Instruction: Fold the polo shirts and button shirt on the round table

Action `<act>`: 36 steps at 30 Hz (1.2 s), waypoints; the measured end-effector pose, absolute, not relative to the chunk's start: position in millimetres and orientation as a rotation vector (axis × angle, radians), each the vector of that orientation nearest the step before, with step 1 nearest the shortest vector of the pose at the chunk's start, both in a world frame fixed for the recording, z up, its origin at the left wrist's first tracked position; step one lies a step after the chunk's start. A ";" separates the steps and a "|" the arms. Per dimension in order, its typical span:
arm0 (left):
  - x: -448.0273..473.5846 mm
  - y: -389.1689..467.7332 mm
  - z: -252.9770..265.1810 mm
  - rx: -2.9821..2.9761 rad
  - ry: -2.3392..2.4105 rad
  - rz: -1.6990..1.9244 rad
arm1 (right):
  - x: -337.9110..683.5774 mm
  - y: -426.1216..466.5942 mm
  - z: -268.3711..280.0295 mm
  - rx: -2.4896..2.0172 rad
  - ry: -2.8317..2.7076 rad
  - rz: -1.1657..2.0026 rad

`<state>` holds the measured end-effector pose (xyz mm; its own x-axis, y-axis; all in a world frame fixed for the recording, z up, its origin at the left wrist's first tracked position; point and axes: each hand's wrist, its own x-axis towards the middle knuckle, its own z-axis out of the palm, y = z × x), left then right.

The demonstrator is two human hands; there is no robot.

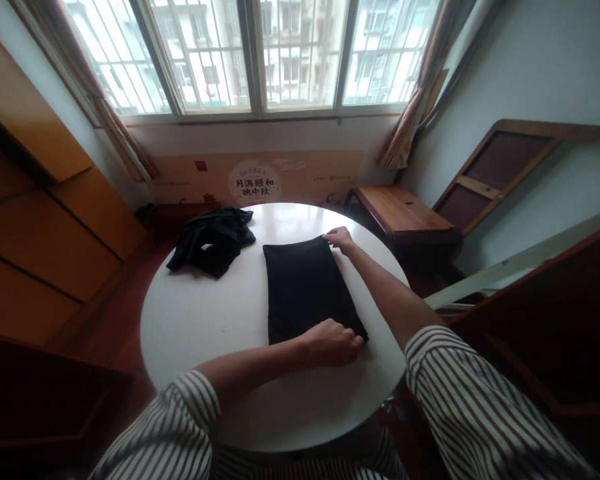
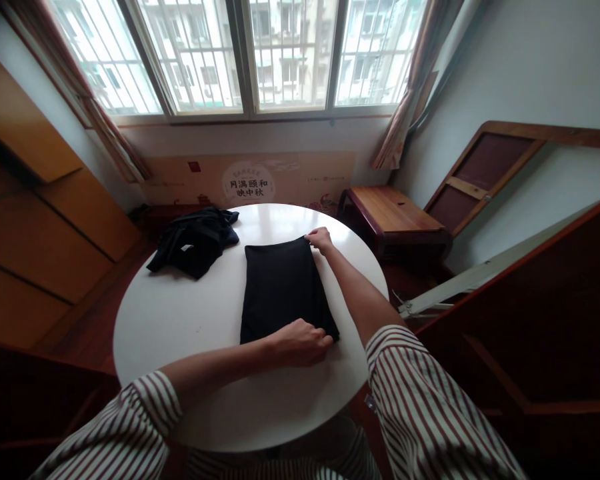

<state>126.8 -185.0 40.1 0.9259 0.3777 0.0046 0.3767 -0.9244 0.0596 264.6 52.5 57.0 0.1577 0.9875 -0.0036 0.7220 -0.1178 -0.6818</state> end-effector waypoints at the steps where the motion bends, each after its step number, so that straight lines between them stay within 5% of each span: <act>1: 127.3 -185.4 39.2 3.020 0.589 0.020 | 265.9 52.4 57.6 -1.899 -1.641 0.629; 11: 107.7 -153.8 72.7 2.939 0.508 0.228 | 234.3 4.1 70.2 -1.689 -2.066 0.261; 16: 52.6 -73.2 81.6 2.781 1.262 0.484 | 231.5 -42.5 56.1 -1.402 -2.471 0.190; 25: -10.3 -8.9 22.6 2.464 1.493 0.292 | 178.8 -112.7 43.9 -0.720 -2.707 0.357; 36: -20.9 -6.2 16.8 2.326 1.504 0.295 | 166.9 -151.8 25.1 -0.876 -2.788 0.541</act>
<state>-20.9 -6.2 16.8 0.4136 0.9103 -0.0168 0.8364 -0.3726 0.4021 166.9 -151.8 25.1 -0.8132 0.5797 0.0514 0.5184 0.7617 -0.3887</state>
